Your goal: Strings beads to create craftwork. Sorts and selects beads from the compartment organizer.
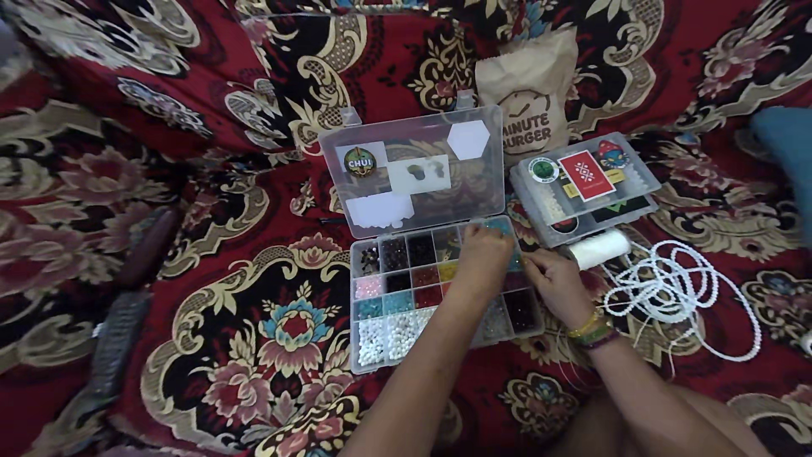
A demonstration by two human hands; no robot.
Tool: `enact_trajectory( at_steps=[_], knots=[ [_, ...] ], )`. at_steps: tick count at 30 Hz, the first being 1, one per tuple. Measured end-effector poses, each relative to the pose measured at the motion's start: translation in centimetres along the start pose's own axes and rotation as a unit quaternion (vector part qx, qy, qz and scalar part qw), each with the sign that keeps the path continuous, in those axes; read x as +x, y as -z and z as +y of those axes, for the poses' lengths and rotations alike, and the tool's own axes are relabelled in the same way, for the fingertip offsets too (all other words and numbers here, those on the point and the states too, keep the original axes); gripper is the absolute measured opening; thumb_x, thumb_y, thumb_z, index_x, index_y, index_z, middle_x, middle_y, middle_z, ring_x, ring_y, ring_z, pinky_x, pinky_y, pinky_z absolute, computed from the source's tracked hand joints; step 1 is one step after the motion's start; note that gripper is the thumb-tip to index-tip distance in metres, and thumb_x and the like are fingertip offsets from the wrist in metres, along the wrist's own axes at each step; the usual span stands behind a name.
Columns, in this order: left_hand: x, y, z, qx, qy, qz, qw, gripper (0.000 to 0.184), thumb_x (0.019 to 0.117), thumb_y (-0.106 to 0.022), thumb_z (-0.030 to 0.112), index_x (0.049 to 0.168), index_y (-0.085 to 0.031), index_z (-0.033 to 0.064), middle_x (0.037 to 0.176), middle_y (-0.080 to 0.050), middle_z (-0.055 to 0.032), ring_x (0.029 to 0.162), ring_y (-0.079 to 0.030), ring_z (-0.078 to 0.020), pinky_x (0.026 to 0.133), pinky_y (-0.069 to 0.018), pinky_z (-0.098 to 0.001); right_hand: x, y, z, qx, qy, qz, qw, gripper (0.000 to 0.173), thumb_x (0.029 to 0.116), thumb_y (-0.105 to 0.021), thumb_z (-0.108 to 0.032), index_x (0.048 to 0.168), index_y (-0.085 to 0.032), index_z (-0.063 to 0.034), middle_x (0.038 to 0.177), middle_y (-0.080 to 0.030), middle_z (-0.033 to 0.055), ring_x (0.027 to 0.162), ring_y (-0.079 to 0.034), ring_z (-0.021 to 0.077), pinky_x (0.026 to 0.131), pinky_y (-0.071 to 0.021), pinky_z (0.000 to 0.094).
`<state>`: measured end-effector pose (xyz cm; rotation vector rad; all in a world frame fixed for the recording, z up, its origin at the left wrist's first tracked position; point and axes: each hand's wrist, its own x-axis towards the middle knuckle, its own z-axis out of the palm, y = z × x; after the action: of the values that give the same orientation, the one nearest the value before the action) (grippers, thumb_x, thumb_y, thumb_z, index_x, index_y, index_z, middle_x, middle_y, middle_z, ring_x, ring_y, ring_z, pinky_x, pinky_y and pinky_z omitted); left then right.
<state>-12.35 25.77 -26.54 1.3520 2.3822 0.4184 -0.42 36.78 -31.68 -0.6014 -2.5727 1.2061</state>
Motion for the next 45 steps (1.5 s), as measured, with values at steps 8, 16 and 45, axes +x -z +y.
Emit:
enact_trajectory(
  at_steps=[8,16,45],
  knots=[
    [0.0,-0.3,0.2,0.012,-0.006,-0.006,1.0,0.028,0.0945,-0.056,-0.009,0.116,-0.072,-0.0016,0.114,-0.069,-0.023,0.117,-0.063,-0.0403,0.113,-0.037,-0.0544,-0.4,-0.5,-0.3,-0.004,0.014,0.024,1.0,0.029,0.101,-0.052,-0.011,0.106,-0.077,0.0035,0.092,-0.072,0.0174,0.088,-0.069,0.0277,0.084,-0.0551,0.0428],
    [0.1,0.0,1.2,0.072,0.008,-0.026,0.997,0.029,0.0966,-0.053,-0.006,0.116,-0.073,0.0008,0.114,-0.069,-0.0229,0.115,-0.063,-0.0397,0.112,-0.0371,-0.0542,-0.3,-1.0,0.0,-0.018,0.034,0.053,0.998,0.03,0.0986,-0.054,-0.015,0.099,-0.079,0.0012,0.082,-0.069,0.0142,0.076,-0.067,0.0241,0.073,-0.0546,0.0405],
    [-2.4,-1.4,-0.7,-0.021,-0.058,0.215,0.975,0.012,0.0909,-0.072,0.008,0.102,-0.076,0.0053,0.102,-0.074,-0.0142,0.104,-0.071,-0.0342,0.101,-0.0499,-0.0544,1.3,2.1,-0.4,0.107,-0.128,-0.097,0.981,0.03,0.1069,-0.05,-0.018,0.106,-0.075,-0.0017,0.078,-0.066,0.0008,0.065,-0.057,0.0027,0.065,-0.0496,0.0224]
  ],
)
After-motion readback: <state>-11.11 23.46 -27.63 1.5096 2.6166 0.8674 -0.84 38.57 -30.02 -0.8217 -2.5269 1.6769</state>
